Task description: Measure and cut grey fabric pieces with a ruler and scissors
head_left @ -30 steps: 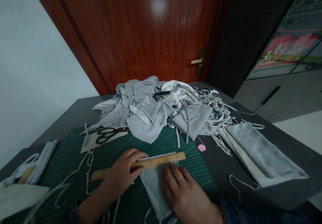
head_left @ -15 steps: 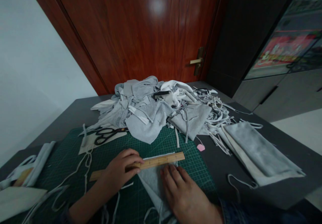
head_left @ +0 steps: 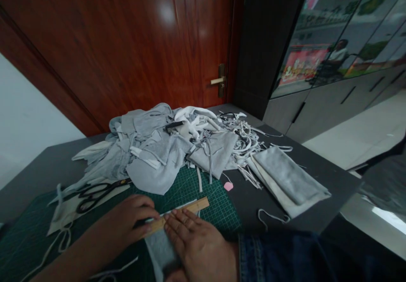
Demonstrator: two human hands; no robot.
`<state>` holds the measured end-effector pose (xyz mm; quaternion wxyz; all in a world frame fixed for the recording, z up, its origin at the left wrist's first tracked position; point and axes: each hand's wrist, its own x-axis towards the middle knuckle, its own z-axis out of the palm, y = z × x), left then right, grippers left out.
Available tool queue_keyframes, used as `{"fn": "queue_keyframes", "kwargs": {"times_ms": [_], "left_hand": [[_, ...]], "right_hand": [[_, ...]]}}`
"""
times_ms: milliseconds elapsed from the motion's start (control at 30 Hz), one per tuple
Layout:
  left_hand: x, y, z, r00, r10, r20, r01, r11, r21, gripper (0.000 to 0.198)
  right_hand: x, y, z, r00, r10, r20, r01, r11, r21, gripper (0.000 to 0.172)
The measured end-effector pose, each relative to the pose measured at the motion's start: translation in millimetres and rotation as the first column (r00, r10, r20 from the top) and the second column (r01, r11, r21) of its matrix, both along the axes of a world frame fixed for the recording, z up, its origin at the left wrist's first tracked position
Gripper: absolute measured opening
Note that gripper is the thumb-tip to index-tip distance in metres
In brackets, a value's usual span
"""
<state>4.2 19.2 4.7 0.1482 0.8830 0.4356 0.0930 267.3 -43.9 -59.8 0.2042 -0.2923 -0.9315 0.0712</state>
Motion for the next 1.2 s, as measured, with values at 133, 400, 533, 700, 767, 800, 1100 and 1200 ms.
{"fn": "queue_keyframes", "kwargs": {"times_ms": [133, 400, 533, 700, 767, 800, 1100, 1200], "left_hand": [[104, 28, 27.5, 0.983, -0.074, -0.168, 0.072, 0.997, -0.021, 0.02], [230, 63, -4.1, 0.97, -0.129, -0.204, 0.135, 0.991, 0.015, 0.012], [235, 66, -10.9, 0.98, -0.124, -0.153, 0.124, 0.992, -0.014, 0.005], [229, 73, -7.3, 0.994, -0.11, 0.024, 0.112, 0.986, -0.124, 0.009], [213, 74, 0.4, 0.99, -0.077, 0.119, 0.097, 0.979, -0.179, 0.009], [201, 73, 4.8, 0.986, -0.05, 0.162, 0.082, 0.977, -0.198, 0.011], [110, 33, -7.8, 0.917, 0.203, 0.343, -0.121, 0.961, -0.247, 0.014], [109, 25, -17.6, 0.924, 0.19, 0.331, -0.124, 0.97, -0.21, 0.011]], "right_hand": [[-6, 0, -10.6, 1.0, -0.024, 0.002, 0.024, 0.999, 0.023, 0.087], [-46, 7, -41.1, 0.957, -0.28, 0.077, 0.284, 0.957, -0.053, 0.023], [-60, 12, -43.9, 0.941, -0.332, 0.068, 0.336, 0.939, -0.068, 0.019], [-44, 9, -34.2, 0.972, -0.227, 0.059, 0.227, 0.974, -0.001, 0.03], [-31, 5, -25.8, 0.99, -0.133, 0.053, 0.132, 0.991, 0.025, 0.044], [-25, 4, -21.3, 0.993, -0.105, 0.044, 0.105, 0.994, 0.019, 0.054], [-7, 1, -4.8, 0.999, -0.007, 0.04, 0.011, 0.995, -0.095, 0.092], [-8, -3, -5.6, 0.999, -0.039, 0.03, 0.042, 0.994, -0.103, 0.087]]}}
